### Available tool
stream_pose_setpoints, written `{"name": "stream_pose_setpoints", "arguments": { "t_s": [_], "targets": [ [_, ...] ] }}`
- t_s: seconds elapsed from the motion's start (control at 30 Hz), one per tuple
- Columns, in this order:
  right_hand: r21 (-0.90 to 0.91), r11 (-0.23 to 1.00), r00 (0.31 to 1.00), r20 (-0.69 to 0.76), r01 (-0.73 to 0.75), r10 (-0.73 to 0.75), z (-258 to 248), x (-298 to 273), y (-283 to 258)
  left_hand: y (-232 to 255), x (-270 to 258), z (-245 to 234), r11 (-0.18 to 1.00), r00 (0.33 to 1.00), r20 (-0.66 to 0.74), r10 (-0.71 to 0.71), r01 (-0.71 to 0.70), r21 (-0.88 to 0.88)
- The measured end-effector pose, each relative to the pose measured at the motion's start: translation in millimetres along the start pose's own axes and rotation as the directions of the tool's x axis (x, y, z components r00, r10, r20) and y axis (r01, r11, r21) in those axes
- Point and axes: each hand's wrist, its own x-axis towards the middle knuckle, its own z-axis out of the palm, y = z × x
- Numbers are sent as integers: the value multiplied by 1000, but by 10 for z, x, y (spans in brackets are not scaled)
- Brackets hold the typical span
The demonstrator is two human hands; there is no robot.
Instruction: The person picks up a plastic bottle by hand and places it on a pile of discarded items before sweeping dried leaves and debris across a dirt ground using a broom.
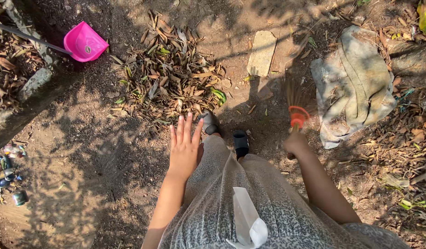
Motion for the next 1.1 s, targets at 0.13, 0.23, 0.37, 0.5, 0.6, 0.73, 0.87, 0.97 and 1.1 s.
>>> {"name": "stream_pose_setpoints", "arguments": {
  "t_s": [0.13, 0.23, 0.37, 0.5, 0.6, 0.73, 0.87, 0.97, 1.1],
  "targets": [
    [114, 990, 973, 201, 88, -109, 523, -255, -1022, -343, 227, -106, 981, 1000, -12, -25, 22, -193],
    [127, 977, 944, 261, 171, -199, 425, -486, -1177, -595, 378, -160, 980, 999, -40, -3, -5, -201],
    [310, 931, 912, 294, 192, -286, -154, -769, -846, -827, 622, -207, 974, 998, -56, 43, -54, -218],
    [413, 892, 891, 312, 187, -331, -750, -1129, -771, -980, 838, -301, 988, 995, -50, 87, -93, -124],
    [482, 854, 906, 243, 198, -347, -952, -1160, -911, -1099, 891, -331, 969, 990, -120, 79, -104, -225],
    [326, 914, 951, 110, 239, -288, -984, -421, -1417, -1303, 855, -261, 970, 992, -111, 54, -79, -231],
    [133, 979, 985, 44, 157, -164, -306, 645, -2104, -1577, 633, -153, 983, 1000, 2, -29, 29, -183],
    [282, 934, 962, 91, 221, -256, 284, 980, -2553, -1789, 489, -77, 975, 995, -5, -103, 100, -201],
    [247, 871, 846, 231, 426, -480, 552, 703, -2720, -1932, 413, -11, 950, 978, 42, -204, 208, -234]
  ]
}}
